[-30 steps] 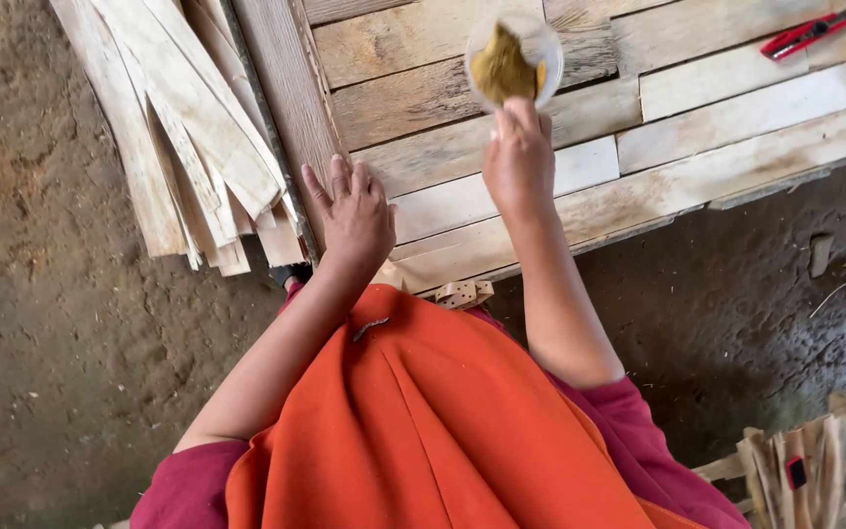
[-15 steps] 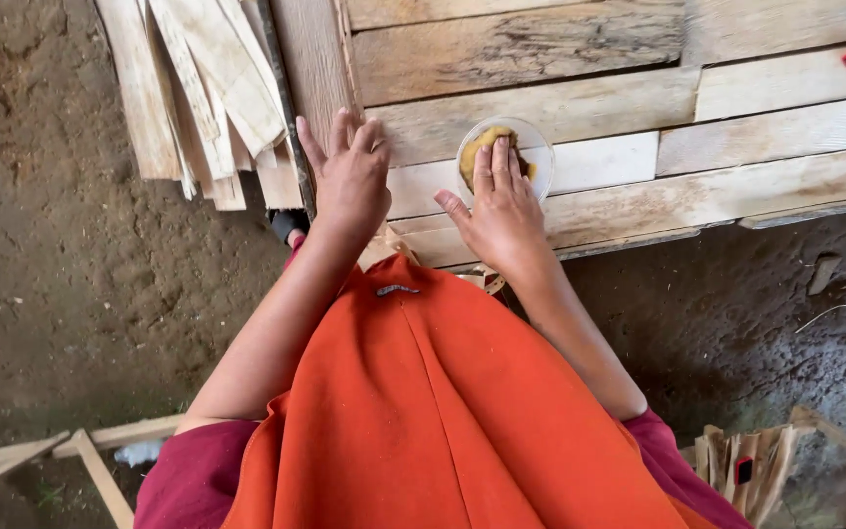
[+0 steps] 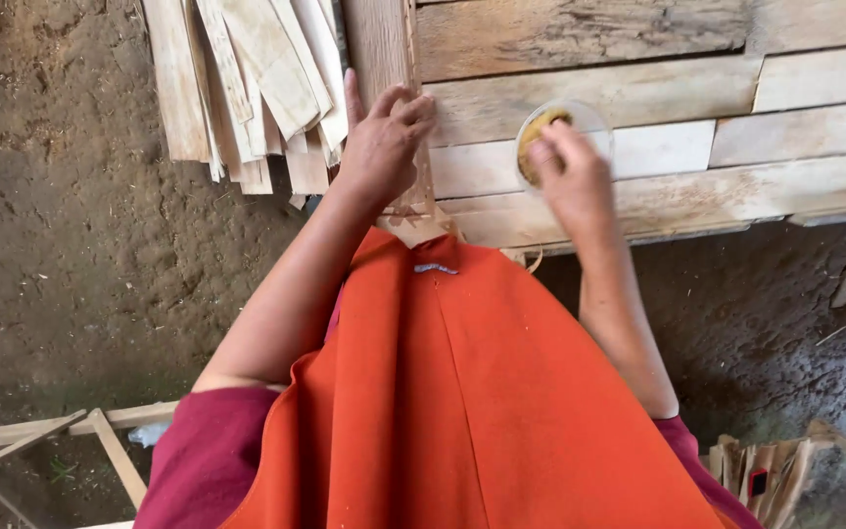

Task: Applying adhesive to thin wooden strips and carefully placing them onto a wooden panel to create a decorative surface.

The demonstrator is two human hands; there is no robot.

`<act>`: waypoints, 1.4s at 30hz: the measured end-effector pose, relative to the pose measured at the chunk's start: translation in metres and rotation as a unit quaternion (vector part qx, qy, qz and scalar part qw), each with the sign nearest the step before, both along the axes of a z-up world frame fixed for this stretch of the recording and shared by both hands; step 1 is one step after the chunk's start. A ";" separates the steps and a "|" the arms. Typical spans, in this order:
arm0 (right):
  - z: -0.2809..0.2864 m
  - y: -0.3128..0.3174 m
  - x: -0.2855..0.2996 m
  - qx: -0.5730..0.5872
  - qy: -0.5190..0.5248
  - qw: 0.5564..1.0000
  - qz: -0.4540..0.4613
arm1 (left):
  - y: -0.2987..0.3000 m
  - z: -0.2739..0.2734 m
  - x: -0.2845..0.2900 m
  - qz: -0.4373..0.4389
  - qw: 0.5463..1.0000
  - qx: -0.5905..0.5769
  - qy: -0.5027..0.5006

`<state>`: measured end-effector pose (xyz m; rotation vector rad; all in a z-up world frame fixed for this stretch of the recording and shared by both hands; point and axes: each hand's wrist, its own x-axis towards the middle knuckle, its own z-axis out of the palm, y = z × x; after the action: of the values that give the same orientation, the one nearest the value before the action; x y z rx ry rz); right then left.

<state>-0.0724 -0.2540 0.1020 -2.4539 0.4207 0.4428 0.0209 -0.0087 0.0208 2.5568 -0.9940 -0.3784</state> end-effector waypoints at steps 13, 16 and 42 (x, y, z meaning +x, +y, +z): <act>-0.065 0.109 -0.018 0.112 0.133 0.967 -0.185 | 0.024 -0.017 -0.006 -0.060 0.997 -0.032 -0.031; -0.057 0.125 -0.017 0.281 0.098 0.892 -0.339 | 0.022 -0.015 -0.010 -0.060 0.998 0.012 0.016; -0.066 0.127 -0.049 0.268 0.112 0.895 -0.338 | 0.015 -0.040 -0.023 -0.030 0.999 0.024 -0.034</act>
<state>-0.1215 -0.1269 0.0363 -1.5929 1.0479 0.4561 -0.0025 0.0062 -0.0196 2.6039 -1.1017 -0.3370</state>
